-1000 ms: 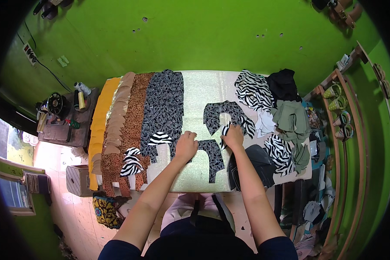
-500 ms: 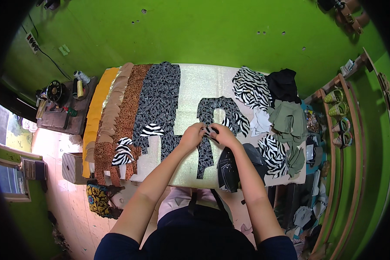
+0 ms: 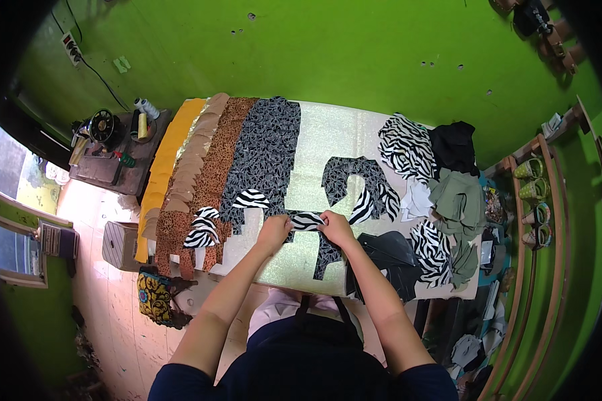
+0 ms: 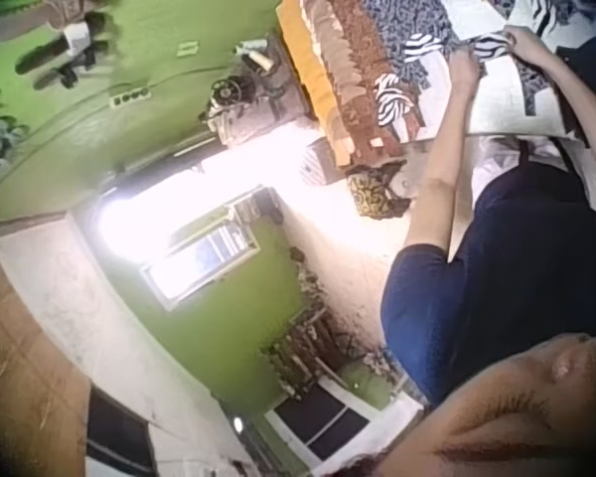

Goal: Organizing and stacking various patterned shoe upper components on a workbench in preparation for manufacturing.

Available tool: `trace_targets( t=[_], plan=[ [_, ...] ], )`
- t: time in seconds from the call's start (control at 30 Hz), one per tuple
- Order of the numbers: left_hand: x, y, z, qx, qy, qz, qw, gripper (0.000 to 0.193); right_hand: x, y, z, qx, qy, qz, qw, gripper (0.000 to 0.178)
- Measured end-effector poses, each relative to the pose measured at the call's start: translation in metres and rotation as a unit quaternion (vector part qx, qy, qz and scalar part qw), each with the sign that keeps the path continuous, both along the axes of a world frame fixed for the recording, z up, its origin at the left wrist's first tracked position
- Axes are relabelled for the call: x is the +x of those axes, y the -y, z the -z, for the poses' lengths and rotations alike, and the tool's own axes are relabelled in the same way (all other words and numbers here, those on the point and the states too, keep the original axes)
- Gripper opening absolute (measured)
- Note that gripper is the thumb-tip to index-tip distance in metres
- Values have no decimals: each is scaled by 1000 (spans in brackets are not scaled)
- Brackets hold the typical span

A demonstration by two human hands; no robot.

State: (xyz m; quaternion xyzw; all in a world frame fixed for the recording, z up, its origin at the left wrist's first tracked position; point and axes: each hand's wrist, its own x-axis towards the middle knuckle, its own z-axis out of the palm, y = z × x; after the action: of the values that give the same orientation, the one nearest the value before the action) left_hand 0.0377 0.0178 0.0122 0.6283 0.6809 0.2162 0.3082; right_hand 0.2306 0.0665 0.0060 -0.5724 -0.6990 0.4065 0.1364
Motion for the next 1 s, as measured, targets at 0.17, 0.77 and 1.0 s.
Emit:
trace_targets(
  t=[0.17,0.77,1.0],
  plan=[
    [4,2,11,27,-50,10,998,16,-9,9,5,44,72,-13,996,29],
    [16,24,3,204,-218,96,950,9,3,53,-2,234,182,-194,935,43],
    [21,-8,-12,247,-230,80,938,38,-4,27,-14,218,96,-53,970,44]
  ],
)
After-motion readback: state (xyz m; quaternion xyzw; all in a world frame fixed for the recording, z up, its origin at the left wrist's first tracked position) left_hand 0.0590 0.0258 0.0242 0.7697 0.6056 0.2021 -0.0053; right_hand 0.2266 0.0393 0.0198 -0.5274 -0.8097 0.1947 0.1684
